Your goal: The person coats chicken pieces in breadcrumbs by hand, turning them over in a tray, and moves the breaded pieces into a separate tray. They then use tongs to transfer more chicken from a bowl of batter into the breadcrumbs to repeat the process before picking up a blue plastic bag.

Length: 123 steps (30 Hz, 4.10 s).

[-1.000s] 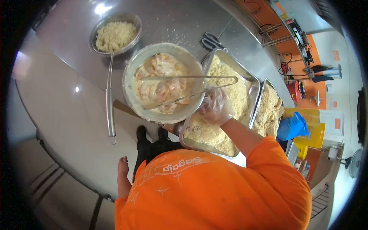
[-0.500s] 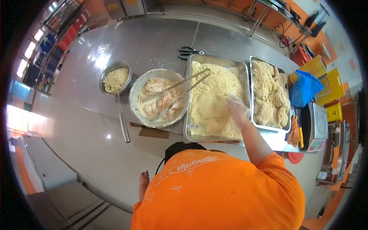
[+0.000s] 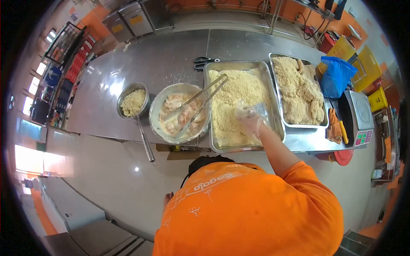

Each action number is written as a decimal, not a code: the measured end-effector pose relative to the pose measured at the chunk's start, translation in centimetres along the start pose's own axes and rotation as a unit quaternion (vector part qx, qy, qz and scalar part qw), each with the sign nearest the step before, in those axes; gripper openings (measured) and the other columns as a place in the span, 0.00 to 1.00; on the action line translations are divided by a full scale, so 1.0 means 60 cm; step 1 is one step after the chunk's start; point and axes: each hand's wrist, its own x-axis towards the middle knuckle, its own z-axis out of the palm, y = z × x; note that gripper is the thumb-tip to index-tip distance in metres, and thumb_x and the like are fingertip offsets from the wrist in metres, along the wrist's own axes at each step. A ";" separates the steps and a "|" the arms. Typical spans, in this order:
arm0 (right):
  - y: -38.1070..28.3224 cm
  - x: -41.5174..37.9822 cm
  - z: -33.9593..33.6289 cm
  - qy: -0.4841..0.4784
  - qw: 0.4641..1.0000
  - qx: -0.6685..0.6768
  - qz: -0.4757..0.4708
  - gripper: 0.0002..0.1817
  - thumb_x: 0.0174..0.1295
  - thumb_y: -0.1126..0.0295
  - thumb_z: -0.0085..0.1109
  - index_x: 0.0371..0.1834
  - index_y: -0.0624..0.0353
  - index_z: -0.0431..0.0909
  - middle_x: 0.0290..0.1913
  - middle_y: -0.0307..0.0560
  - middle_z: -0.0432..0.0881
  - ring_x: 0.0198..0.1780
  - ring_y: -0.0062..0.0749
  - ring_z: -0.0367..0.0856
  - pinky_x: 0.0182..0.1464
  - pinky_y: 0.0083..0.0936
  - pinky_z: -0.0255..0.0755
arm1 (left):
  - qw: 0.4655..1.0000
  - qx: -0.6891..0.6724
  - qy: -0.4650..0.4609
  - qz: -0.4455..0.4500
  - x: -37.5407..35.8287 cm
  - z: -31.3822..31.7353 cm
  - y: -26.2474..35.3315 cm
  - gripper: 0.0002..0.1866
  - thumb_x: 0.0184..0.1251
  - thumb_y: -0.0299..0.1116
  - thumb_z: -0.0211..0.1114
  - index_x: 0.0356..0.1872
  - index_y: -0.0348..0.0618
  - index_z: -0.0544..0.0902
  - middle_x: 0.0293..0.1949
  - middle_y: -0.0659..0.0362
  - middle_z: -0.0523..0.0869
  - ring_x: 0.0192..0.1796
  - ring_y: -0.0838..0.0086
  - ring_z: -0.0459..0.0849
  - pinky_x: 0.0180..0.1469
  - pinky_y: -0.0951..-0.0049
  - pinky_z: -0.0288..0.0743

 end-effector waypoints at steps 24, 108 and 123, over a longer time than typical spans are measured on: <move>-0.154 -0.004 -0.161 -0.033 0.891 -0.440 -0.102 0.24 0.53 0.77 0.43 0.56 0.55 0.54 0.36 0.48 0.73 0.39 0.32 0.74 0.40 0.20 0.73 | 0.997 0.015 -0.062 0.037 0.039 0.046 -0.019 0.22 0.60 0.48 0.52 0.35 0.35 0.74 0.29 0.50 0.81 0.34 0.60 0.79 0.36 0.64 0.70; -0.050 -0.021 -0.122 -0.040 0.938 -0.339 0.064 0.17 0.54 0.66 0.42 0.42 0.65 0.73 0.44 0.59 0.75 0.44 0.46 0.76 0.45 0.34 0.70 | 0.999 0.006 -0.043 0.003 -0.018 0.048 -0.004 0.21 0.61 0.47 0.52 0.35 0.34 0.74 0.26 0.53 0.80 0.30 0.64 0.78 0.34 0.65 0.70; -0.073 0.080 -0.070 -0.263 0.963 0.025 -0.048 0.13 0.57 0.71 0.38 0.35 0.60 0.75 0.38 0.47 0.76 0.42 0.28 0.75 0.39 0.21 0.71 | 0.999 0.016 -0.036 0.023 -0.047 0.056 0.027 0.20 0.61 0.46 0.50 0.34 0.34 0.75 0.24 0.50 0.79 0.29 0.60 0.79 0.33 0.63 0.71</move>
